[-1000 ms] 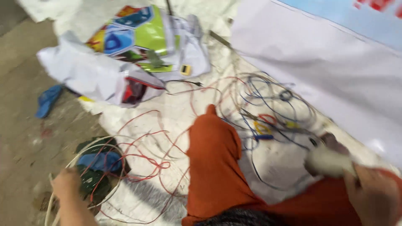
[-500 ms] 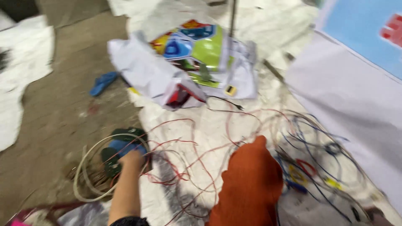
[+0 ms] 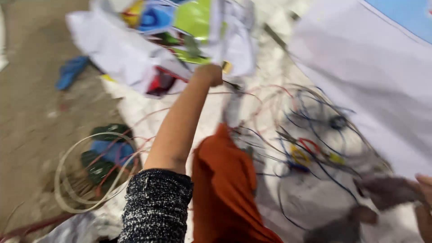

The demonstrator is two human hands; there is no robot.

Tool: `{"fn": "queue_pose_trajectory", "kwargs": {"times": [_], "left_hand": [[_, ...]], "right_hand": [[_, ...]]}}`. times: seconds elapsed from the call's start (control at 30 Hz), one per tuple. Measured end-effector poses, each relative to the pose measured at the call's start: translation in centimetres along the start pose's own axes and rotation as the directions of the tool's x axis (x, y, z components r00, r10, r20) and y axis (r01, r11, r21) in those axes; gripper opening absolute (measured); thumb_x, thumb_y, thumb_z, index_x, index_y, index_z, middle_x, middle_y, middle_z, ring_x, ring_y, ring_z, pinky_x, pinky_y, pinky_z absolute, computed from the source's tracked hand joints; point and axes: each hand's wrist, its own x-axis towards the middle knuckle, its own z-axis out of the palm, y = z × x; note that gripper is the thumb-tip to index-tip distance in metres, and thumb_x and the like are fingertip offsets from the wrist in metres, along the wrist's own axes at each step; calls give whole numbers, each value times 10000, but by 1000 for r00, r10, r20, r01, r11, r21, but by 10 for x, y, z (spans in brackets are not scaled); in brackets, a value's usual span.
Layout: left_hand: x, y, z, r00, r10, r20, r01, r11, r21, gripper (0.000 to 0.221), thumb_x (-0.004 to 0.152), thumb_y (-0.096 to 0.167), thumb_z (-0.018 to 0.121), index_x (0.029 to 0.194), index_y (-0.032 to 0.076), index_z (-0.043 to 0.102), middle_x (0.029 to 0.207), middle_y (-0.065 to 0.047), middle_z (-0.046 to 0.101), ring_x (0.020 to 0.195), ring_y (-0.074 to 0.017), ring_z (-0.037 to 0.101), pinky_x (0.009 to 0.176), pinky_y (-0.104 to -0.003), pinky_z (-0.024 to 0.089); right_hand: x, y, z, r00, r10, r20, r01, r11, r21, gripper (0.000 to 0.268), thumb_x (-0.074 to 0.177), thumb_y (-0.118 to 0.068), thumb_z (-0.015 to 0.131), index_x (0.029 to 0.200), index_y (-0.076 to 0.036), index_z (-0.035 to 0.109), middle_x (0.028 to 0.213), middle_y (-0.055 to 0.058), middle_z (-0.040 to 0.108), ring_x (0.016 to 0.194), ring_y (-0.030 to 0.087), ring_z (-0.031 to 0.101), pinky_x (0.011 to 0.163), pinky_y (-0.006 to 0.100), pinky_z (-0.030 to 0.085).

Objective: The person cuts a long white plastic strip into small segments using a pair of scissors.

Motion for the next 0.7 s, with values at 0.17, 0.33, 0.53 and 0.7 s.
{"fn": "queue_pose_trajectory", "kwargs": {"times": [0.17,0.33,0.53,0.7], "left_hand": [[80,110,36,995,95,-10,-95,989,-117,362,791,260,656,1082,69,755,1105,-137,735,980,-380,678,814,-491,553],[118,199,178,943,256,211,-202,948,-248,320,791,239,589,971,54,780,909,-102,761,816,-309,703,715,-467,563],[71,208,291,956,-278,97,293,883,-366,752,858,310,619,1551,210,345,1633,-218,262,1456,-451,319,1099,-677,307],[50,198,284,850,-486,202,517,700,-493,729,875,646,619,1287,50,535,1290,-186,598,1218,-384,561,955,-598,479]], "right_hand": [[44,-156,-9,991,133,4,-103,783,-614,509,807,-6,741,1309,71,716,1418,236,677,1154,321,699,998,406,588],[57,-167,-1,954,245,174,-120,841,-527,438,814,-135,695,1243,-47,687,1360,73,684,1179,197,697,1024,330,573],[73,-165,-10,948,314,47,-231,785,-575,590,832,-204,704,1355,57,621,1531,230,583,1246,326,654,920,401,566],[79,-163,-17,932,360,30,-293,801,-523,714,810,-218,702,1459,20,527,1589,240,476,1366,326,558,976,427,541]]}}
